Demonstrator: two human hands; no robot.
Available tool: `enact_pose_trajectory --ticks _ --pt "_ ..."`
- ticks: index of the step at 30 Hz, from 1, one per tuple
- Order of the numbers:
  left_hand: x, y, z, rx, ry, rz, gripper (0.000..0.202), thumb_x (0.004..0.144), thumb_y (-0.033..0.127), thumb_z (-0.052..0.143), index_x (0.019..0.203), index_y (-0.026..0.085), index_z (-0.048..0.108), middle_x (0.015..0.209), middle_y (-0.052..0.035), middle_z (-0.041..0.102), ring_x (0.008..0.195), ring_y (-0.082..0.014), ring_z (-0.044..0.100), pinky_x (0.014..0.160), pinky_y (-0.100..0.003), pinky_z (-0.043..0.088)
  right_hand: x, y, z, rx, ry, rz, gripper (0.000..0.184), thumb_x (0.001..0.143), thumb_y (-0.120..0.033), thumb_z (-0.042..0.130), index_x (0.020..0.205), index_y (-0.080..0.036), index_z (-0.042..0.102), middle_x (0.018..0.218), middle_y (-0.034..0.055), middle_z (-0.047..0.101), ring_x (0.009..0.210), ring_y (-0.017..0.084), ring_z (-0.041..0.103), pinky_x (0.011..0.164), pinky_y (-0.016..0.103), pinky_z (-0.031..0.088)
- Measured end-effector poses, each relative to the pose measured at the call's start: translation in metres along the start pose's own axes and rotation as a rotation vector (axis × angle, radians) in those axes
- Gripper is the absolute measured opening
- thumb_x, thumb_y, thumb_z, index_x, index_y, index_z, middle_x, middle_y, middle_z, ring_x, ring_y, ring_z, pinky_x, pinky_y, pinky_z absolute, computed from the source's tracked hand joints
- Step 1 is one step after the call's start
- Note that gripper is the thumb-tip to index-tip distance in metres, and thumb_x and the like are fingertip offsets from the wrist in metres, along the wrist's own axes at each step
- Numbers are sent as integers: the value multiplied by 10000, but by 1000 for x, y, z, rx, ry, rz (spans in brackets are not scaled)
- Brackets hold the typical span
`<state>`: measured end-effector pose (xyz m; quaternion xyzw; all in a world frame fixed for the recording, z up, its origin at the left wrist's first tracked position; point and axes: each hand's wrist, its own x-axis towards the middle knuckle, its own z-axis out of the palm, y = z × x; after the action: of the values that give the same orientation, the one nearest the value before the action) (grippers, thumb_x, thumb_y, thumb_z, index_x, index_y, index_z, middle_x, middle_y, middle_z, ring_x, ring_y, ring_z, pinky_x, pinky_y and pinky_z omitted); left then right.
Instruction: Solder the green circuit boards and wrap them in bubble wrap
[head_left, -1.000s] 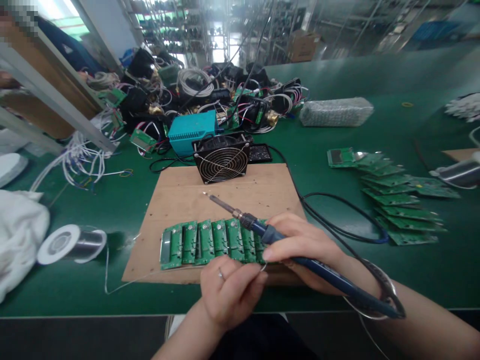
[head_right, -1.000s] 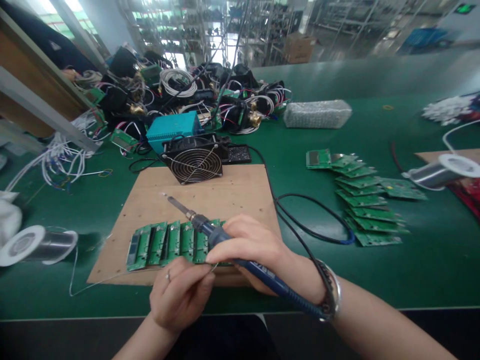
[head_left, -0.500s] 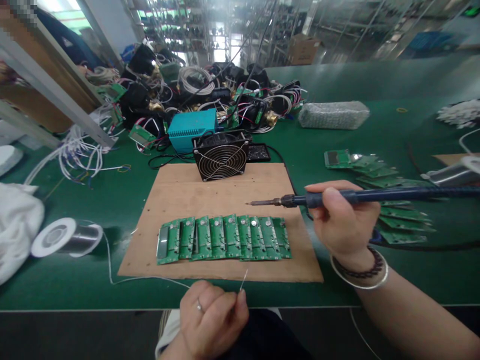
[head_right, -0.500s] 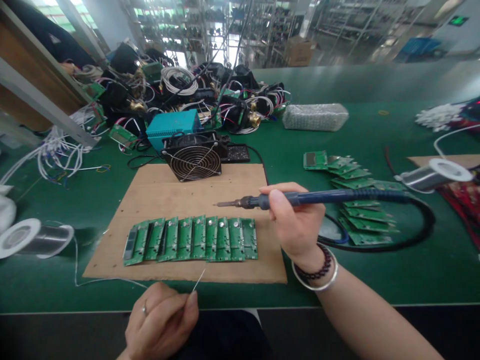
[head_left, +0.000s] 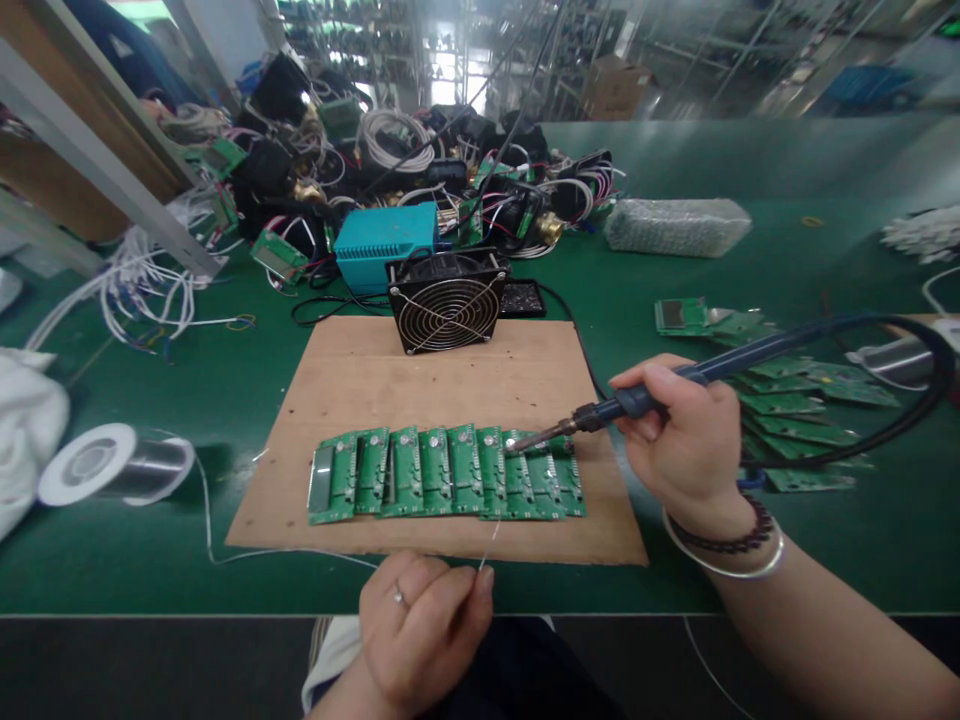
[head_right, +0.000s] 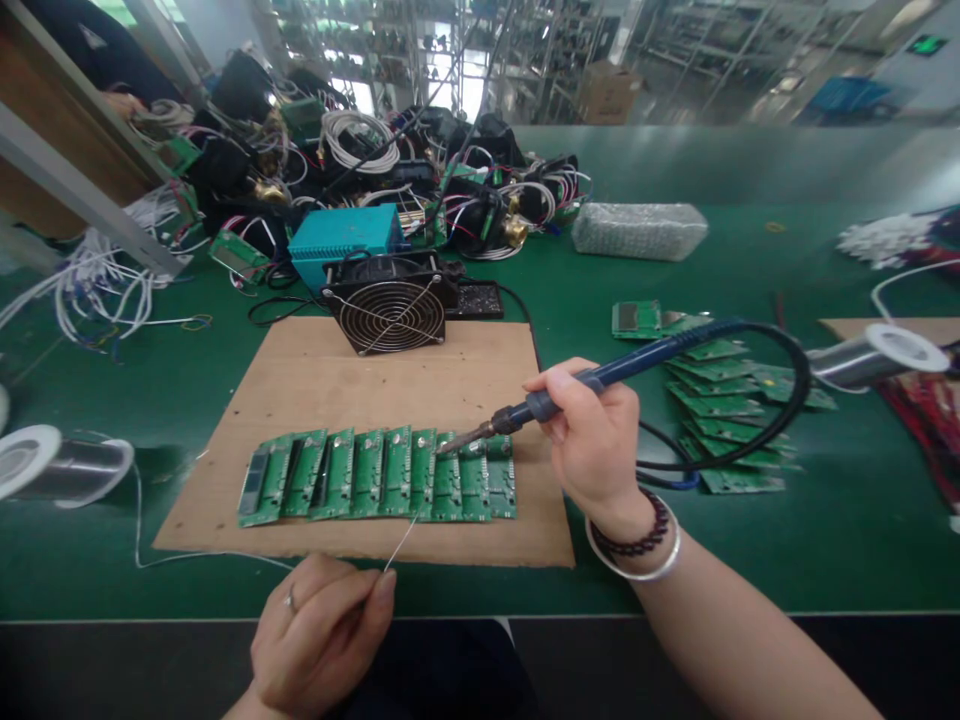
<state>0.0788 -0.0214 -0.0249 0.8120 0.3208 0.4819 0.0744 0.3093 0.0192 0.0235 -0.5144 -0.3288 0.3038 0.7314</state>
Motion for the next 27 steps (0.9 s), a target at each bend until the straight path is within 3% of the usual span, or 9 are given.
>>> enact_pose_trajectory --ticks 17,27 --pt "1 0 2 34 -2 -12 103 841 101 607 784 174 564 557 42 572 458 -68 498 485 -177 430 -2 7 -6 -62 -35 -3 184 716 -202 589 558 -170 677 365 -56 364 326 48 326 333 198 191" --pt "-2 0 -1 6 -7 9 118 806 64 612 798 176 574 571 48 593 457 -67 505 484 -192 439 0 1 -3 4 27 -22 188 713 -208 578 540 -179 643 337 -71 324 294 39 271 325 196 186"
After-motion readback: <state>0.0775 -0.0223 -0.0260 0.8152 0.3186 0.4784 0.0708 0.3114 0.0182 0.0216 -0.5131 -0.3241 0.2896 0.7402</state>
